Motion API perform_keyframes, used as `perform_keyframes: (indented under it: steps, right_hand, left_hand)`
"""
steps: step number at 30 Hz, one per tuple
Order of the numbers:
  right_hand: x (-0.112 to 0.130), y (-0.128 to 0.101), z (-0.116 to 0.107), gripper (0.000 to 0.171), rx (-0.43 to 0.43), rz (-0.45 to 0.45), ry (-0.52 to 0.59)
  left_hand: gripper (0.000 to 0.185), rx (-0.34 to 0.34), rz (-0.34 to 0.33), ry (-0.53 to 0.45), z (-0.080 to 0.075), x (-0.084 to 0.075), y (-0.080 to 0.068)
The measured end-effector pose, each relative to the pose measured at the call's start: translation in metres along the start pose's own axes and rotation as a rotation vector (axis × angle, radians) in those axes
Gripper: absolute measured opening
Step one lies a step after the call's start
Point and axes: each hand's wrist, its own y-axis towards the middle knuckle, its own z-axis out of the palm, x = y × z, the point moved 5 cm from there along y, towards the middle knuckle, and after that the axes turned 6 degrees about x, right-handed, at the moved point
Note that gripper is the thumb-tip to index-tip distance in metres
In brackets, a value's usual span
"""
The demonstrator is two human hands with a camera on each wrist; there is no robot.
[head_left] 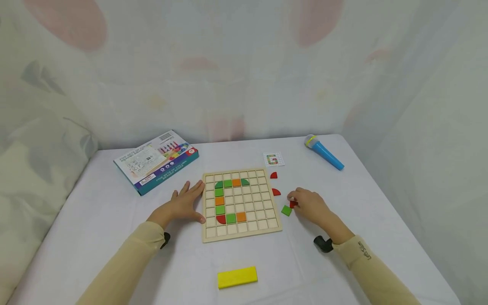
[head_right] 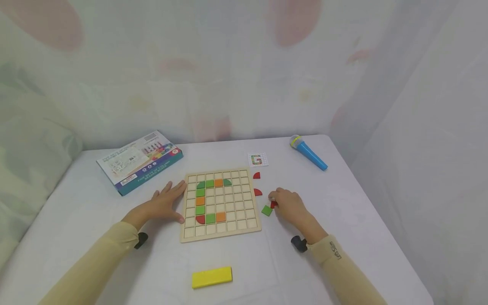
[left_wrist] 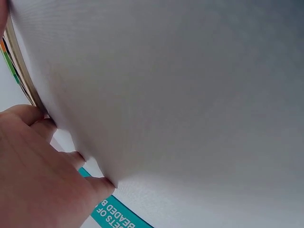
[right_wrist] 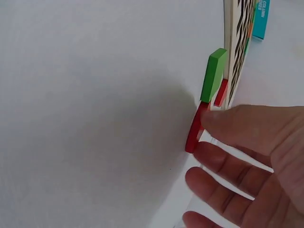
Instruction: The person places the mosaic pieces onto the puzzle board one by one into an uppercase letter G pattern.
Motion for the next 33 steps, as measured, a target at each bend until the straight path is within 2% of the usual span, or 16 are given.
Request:
perform_keyframes:
  steps: [4,13,22,26,33]
  right_hand:
    - [0.0008,-0.0009,-0.0015,0.027,-0.002,0.022,-0.003]
    - [0.0026,-0.0011,-0.0017,0.011,-0.048,0.007,0.021]
    - [0.0001,-0.0036,-0.0036,0.015,-0.022,-0.080,0.047]
    - [-0.0041,-0.0058,-0.0055,0.014,-0.029,-0.023,0.050]
    - [-0.0062,-0.0048,-0.0018,0.029,-0.015,0.062,0.030]
  left_hand:
    - [0.123,0.000,-0.003,-0.005,-0.0006,-0.0004,-0.0002]
    - [0.124,0.002,0.003,-0.014,0.0002,0.0011,0.0013]
    - [0.124,0.004,0.006,-0.002,0.0002,0.0020,0.0029]
    - [0.124,0.004,0.003,-0.006,0.0000,0.0007,0.0025]
    - [0.125,0.006,-0.002,-0.002,0.0017,0.0025,0.0037]
